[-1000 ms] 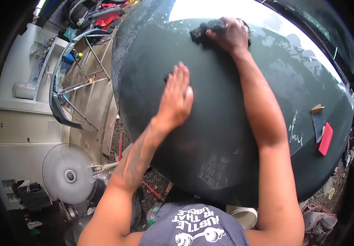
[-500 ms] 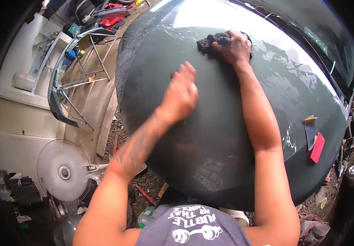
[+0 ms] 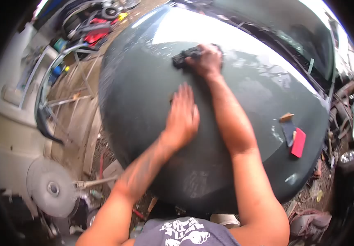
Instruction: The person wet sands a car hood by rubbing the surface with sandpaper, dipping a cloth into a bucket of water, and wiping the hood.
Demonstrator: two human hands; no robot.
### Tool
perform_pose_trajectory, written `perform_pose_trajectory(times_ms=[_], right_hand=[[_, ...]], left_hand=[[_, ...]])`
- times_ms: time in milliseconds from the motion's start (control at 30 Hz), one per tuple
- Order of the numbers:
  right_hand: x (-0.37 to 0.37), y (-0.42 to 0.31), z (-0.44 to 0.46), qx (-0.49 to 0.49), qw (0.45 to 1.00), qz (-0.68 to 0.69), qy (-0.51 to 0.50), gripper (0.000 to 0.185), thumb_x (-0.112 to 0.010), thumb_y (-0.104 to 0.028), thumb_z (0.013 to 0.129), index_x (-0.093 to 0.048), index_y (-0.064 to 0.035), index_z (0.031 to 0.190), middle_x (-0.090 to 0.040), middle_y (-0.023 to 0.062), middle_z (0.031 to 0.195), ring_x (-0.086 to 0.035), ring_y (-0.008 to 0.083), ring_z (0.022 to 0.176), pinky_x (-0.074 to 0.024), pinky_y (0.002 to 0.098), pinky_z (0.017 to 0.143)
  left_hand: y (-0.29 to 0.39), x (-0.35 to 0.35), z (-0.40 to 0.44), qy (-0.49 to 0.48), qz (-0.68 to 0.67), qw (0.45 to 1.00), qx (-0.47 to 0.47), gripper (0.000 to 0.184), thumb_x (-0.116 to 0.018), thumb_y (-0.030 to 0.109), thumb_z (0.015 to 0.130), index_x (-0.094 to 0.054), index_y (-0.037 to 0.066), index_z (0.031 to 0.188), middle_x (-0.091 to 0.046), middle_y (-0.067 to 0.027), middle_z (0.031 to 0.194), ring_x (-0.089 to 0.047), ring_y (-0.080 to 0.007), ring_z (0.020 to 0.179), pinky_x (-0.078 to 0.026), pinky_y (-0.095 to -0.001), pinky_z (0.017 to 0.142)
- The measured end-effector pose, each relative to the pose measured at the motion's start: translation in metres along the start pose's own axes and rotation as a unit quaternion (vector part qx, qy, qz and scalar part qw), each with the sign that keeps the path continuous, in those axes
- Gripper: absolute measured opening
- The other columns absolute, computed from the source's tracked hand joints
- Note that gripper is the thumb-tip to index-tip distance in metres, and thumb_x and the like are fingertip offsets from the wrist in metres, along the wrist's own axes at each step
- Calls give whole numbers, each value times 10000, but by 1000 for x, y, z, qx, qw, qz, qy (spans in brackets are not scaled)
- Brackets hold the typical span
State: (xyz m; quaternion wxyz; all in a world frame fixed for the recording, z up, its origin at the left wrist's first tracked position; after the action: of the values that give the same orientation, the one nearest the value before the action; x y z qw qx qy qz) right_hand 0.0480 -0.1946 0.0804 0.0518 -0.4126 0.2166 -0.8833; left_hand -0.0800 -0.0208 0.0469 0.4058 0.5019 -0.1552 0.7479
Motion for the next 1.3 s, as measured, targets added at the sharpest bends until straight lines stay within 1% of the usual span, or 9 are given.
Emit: perform_pose_trajectory(times_ms=[100,267,467,633,767,867,967,1167,1300], right_hand=[[-8,7,1,4,998,57,-25,568,-834,-476,592,-644,-112,985,-635,95,1064,-555,298,1105,-346,489,1011],[2,7,-5,-45,994,104,14,571,-848,-423,578,-646,-119,1017,-595,108,1106,-497,287,1171,-305,459,1080],[-1,3,-2,-67,990,123,-1,555,-860,-375,574,-650,-116,1017,-595,93,1084,-491,289,1172,-297,448,1094],[0,3,0,-63,990,122,4,559,-864,-387,582,-648,-113,1019,-595,92,1092,-487,290,1178,-293,446,1096],[-1,2,1,-66,991,117,-10,555,-862,-392,589,-648,-113,1018,-594,94,1099,-485,290,1182,-288,448,1100],[-2,1,-1,-55,992,109,31,489,-856,-339,577,-661,-105,960,-612,97,1045,-519,296,1132,-346,435,1054],[0,1,0,-50,992,115,23,508,-858,-359,584,-650,-105,972,-602,97,1062,-503,295,1151,-324,450,1072],[0,1,2,-51,991,124,7,527,-861,-366,585,-641,-104,985,-590,101,1077,-483,299,1176,-300,473,1091],[-2,3,1,-41,993,108,7,537,-858,-376,577,-652,-107,994,-591,103,1094,-473,310,1190,-290,482,1094]], left_hand=[[49,16,-50,-144,-113,982,-49,629,-436,196,896,-333,-85,1450,-256,-271,1546,-220,-396,1457,-163,-496,1189],[-106,-18,75,-63,-17,991,117,515,-272,160,1007,-313,-72,1464,-231,-260,1558,-228,-390,1450,-193,-465,1194],[7,21,-37,-150,-70,986,-4,618,-379,169,915,-297,-23,1497,-271,-232,1557,-210,-383,1465,-139,-484,1193],[-209,-7,36,-28,-12,974,226,559,-265,254,1016,-284,-53,1483,-214,-225,1575,-194,-344,1471,-131,-445,1208],[-47,32,-47,-59,-90,992,72,590,-286,286,1002,-280,-44,1491,-210,-213,1583,-190,-367,1472,-107,-470,1205],[-55,43,-60,-86,-106,988,73,593,-301,280,997,-275,-43,1493,-216,-212,1583,-182,-377,1472,-94,-482,1202],[-215,4,-21,-3,-36,979,198,548,-271,227,1020,-259,-49,1493,-189,-225,1583,-168,-356,1477,-95,-471,1209],[-33,48,-110,-53,-57,989,124,571,-240,259,1018,-240,-44,1502,-197,-246,1575,-194,-419,1457,-134,-490,1197],[-146,41,-77,25,-49,983,174,588,-257,322,1030,-246,-21,1507,-212,-234,1575,-185,-376,1470,-146,-463,1201]])
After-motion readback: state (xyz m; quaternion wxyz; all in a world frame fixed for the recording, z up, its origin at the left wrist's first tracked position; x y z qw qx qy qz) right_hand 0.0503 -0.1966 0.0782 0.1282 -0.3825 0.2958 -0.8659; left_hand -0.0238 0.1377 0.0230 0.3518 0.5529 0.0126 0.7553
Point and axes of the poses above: each hand's wrist, its own z-axis towards the middle knuckle, its own x-axis out of the back of the hand, y = z × x, the point moved 3 cm from there along z, towards the middle knuckle
